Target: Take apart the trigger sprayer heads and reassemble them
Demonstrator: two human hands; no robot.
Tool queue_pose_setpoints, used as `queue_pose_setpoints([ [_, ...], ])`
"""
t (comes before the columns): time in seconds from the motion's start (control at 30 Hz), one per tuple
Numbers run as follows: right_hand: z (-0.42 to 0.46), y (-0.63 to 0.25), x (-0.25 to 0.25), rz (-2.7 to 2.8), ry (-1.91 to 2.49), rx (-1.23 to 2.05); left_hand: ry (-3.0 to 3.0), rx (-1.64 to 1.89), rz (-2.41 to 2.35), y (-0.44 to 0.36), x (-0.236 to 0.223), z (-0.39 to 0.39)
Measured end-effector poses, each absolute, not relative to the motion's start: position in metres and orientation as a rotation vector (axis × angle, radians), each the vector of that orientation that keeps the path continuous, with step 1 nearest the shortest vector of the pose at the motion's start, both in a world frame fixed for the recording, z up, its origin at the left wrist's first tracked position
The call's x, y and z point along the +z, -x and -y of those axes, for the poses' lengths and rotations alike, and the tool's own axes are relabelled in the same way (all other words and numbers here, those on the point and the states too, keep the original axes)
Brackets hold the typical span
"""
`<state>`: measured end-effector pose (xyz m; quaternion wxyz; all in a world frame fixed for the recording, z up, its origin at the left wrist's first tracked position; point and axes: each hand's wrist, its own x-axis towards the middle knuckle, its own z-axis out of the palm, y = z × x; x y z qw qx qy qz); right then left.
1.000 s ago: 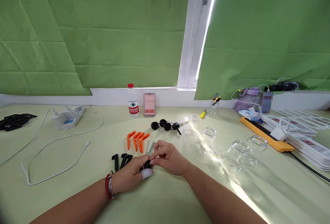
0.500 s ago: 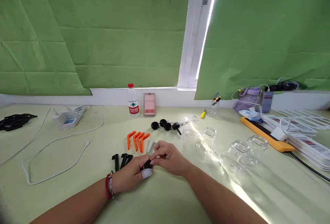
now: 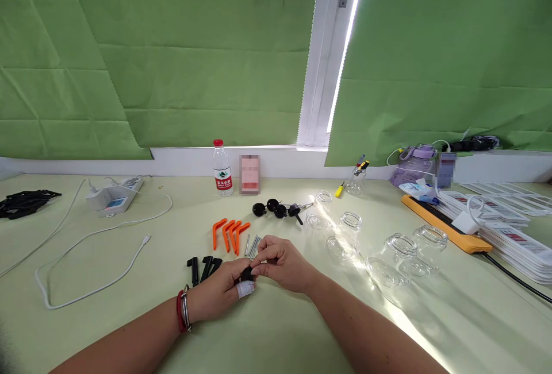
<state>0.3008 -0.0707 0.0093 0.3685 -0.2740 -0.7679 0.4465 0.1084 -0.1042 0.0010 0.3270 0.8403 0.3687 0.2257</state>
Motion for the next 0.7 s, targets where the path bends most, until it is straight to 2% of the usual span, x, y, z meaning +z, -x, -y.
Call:
queue_pose_setpoints([
  [0.47, 0.067, -0.304, 0.009, 1.993, 0.745, 1.113, -2.190, 0.587, -0.975, -0.109, 0.004, 0.105],
  [0.7, 0.049, -0.325, 0.006, 2.092, 1.322, 0.608, -2.161, 0.568, -0.999, -0.108, 0.007, 0.107],
])
